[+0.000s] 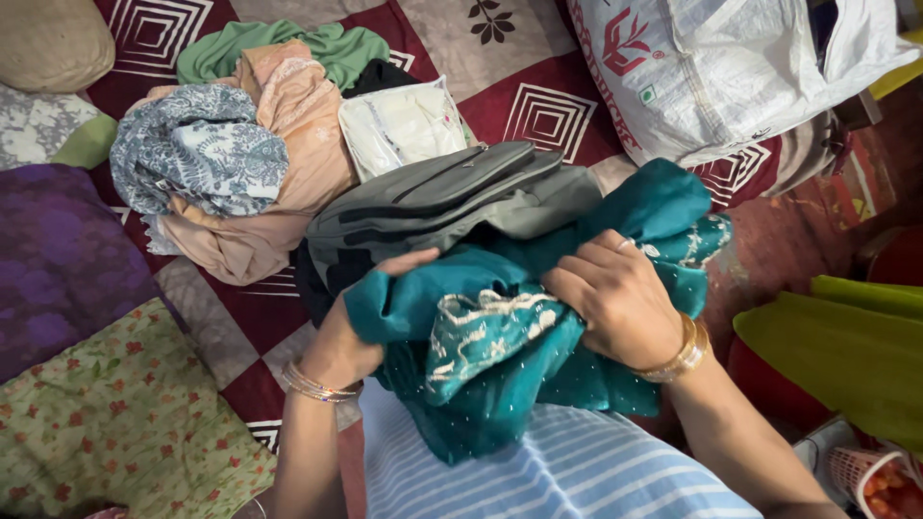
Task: The person packs a backpack by placing a red and white patterned dress and a teal patterned dress inside.
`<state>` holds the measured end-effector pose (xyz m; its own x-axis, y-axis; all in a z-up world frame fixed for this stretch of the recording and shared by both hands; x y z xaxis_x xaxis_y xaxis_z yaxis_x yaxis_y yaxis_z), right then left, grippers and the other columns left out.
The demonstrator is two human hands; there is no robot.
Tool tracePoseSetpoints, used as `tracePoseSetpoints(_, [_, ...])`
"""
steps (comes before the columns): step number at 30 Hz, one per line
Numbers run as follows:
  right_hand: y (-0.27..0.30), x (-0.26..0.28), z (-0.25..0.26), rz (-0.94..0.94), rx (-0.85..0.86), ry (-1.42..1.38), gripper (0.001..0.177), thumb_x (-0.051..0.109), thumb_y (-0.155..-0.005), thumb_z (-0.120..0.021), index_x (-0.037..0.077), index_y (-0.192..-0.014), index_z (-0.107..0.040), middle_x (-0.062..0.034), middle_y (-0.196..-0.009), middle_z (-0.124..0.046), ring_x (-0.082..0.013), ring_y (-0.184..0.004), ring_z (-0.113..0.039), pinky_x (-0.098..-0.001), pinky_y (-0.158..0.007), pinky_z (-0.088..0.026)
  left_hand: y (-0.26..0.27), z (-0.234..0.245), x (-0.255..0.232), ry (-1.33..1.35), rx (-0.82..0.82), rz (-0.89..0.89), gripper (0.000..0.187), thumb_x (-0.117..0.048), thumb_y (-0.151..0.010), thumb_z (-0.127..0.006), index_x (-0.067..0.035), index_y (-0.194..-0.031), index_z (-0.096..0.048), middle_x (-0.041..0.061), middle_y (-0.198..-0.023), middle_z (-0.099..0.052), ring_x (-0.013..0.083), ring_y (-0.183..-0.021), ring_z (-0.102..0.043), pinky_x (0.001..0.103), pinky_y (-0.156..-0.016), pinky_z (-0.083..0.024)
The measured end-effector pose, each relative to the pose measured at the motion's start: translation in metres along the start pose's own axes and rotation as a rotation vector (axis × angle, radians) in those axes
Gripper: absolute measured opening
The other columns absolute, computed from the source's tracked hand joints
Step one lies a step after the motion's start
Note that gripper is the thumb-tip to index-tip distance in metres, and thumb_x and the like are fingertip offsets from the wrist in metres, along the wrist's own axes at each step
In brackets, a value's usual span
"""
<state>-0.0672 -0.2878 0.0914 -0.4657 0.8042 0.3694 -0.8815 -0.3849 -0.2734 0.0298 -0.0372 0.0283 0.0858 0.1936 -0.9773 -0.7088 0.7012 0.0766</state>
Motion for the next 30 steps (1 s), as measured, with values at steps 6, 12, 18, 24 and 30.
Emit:
tracePoseSetpoints(6, [0.01,0.016,0.006,0.035,-0.065,0.032,0.028,0.013,-0.071,-0.076,0.006,-0.092,-0.061,-0.0056,-0.081,-0.059,-0.0253,-0.076,-0.057,-0.0402,-0.078,-0.045,0.0,0.0,0.01,0.012,0.113,-0.001,0.05,0.0,-0.08,-0.07,-0.003,-0.129,-0.061,0.006,-0.114,-0.076,0.0129,-0.103,-0.072,0.028,-0.093,-0.055])
tracePoseSetpoints(12, [-0.002,0.004,0.012,-0.007,-0.02,-0.033,0.039,0.006,-0.055,-0.065,0.005,-0.093,-0.058,-0.0135,-0.113,-0.069,-0.0355,-0.097,-0.068,-0.0424,-0.084,-0.051,0.003,-0.014,0.043,0.124,0.175,-0.019,0.032,0.0,-0.081,-0.07,0.0,-0.113,-0.073,0.011,-0.1,-0.081,0.0133,-0.089,-0.072,0.03,-0.083,-0.058])
tracePoseSetpoints(18, [0.004,-0.033,-0.014,-0.414,0.571,-0.095,0.091,0.028,-0.065,-0.084,0.021,-0.152,-0.057,-0.0095,-0.098,-0.076,-0.0297,-0.088,-0.073,-0.0426,-0.075,-0.056,-0.013,-0.023,0.041,0.095,0.255,-0.077,0.032,0.002,-0.078,-0.067,-0.001,-0.109,-0.074,0.007,-0.093,-0.08,0.0082,-0.085,-0.07,0.028,-0.08,-0.058])
tracePoseSetpoints(24, [0.014,-0.033,0.015,-0.062,0.212,-0.179,0.069,0.018,-0.046,-0.075,0.01,-0.114,-0.07,-0.0113,-0.107,-0.076,-0.0341,-0.086,-0.071,-0.0422,-0.07,-0.053,-0.022,-0.013,-0.014,0.317,0.381,-0.025,0.047,-0.008,-0.081,-0.076,-0.003,-0.126,-0.063,0.009,-0.121,-0.066,0.0114,-0.112,-0.058,0.032,-0.101,-0.047])
tracePoseSetpoints(30, [0.027,-0.002,0.042,-0.116,0.248,-0.148,0.066,0.018,-0.055,-0.078,0.017,-0.121,-0.077,-0.0039,-0.108,-0.079,-0.0285,-0.056,-0.06,-0.038,-0.053,-0.049,-0.05,-0.01,-0.028,0.525,0.42,-0.038,0.034,-0.033,-0.095,-0.068,-0.011,-0.119,-0.075,0.014,-0.146,-0.057,0.0287,-0.135,-0.056,0.04,-0.118,-0.039])
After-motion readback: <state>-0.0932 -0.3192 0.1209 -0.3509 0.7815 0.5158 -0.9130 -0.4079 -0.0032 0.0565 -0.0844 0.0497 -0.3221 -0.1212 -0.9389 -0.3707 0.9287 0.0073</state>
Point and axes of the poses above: each hand's wrist, its own y-axis away from the middle knuckle, its own z-axis out of the back of the hand, x = y × z, the point moved 4 cm from there along -y, towards the middle knuckle
